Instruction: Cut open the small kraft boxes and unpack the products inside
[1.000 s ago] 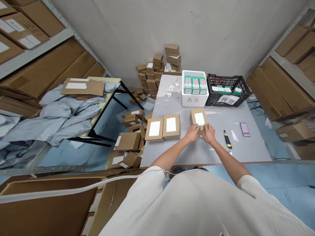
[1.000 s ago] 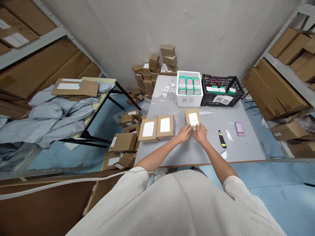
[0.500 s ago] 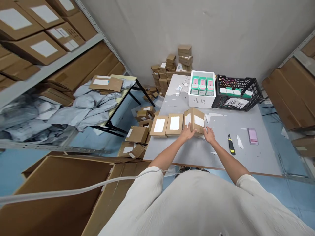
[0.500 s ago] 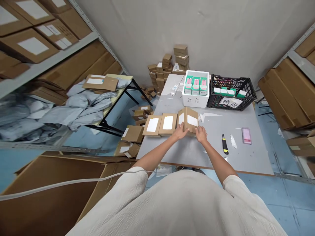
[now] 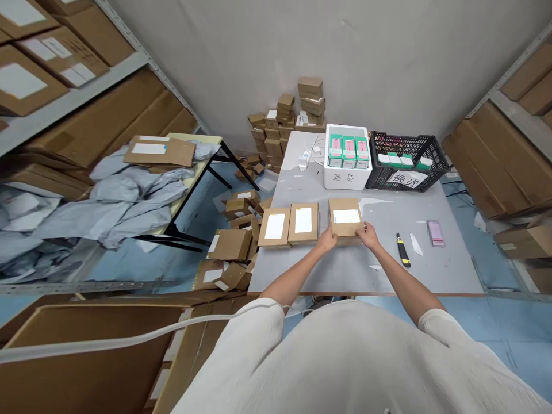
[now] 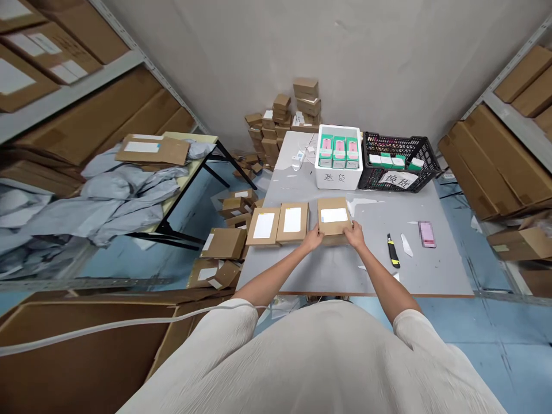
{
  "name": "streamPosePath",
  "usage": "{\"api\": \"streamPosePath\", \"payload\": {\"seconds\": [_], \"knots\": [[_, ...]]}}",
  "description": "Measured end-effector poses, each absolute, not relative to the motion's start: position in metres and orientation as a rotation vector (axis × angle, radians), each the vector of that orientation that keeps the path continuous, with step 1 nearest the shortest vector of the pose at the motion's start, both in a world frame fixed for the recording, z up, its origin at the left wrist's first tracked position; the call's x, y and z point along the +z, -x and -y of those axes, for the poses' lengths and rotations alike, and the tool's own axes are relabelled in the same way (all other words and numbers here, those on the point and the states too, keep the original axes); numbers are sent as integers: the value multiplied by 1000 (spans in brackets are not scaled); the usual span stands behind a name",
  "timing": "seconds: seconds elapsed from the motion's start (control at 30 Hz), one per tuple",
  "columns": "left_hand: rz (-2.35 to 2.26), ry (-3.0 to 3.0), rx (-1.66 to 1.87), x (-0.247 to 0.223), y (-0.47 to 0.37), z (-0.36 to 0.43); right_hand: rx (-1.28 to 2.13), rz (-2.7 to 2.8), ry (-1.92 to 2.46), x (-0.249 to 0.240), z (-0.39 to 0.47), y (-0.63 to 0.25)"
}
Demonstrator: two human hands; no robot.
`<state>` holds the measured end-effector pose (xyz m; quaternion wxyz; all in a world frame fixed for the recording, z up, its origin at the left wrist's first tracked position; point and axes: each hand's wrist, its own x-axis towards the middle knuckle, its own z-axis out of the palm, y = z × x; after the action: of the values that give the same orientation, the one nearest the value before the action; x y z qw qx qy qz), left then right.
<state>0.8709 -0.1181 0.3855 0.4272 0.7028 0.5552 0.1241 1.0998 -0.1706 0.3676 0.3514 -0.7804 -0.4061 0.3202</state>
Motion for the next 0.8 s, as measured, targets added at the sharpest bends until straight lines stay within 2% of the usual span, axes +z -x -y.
{"api": "streamPosePath", "payload": {"seconds": [0.17,0.47,0.8], "knots": [[-1330,-1777,447,373,-872,131,910,1067,2068,359,190,-1095],[-1357,-1733,354,370,-871,146,923,1079,1927,365,204,-1083],[-1407,-1605,328,382,-912,186,865,1100,1962,358,224,-1133]]}}
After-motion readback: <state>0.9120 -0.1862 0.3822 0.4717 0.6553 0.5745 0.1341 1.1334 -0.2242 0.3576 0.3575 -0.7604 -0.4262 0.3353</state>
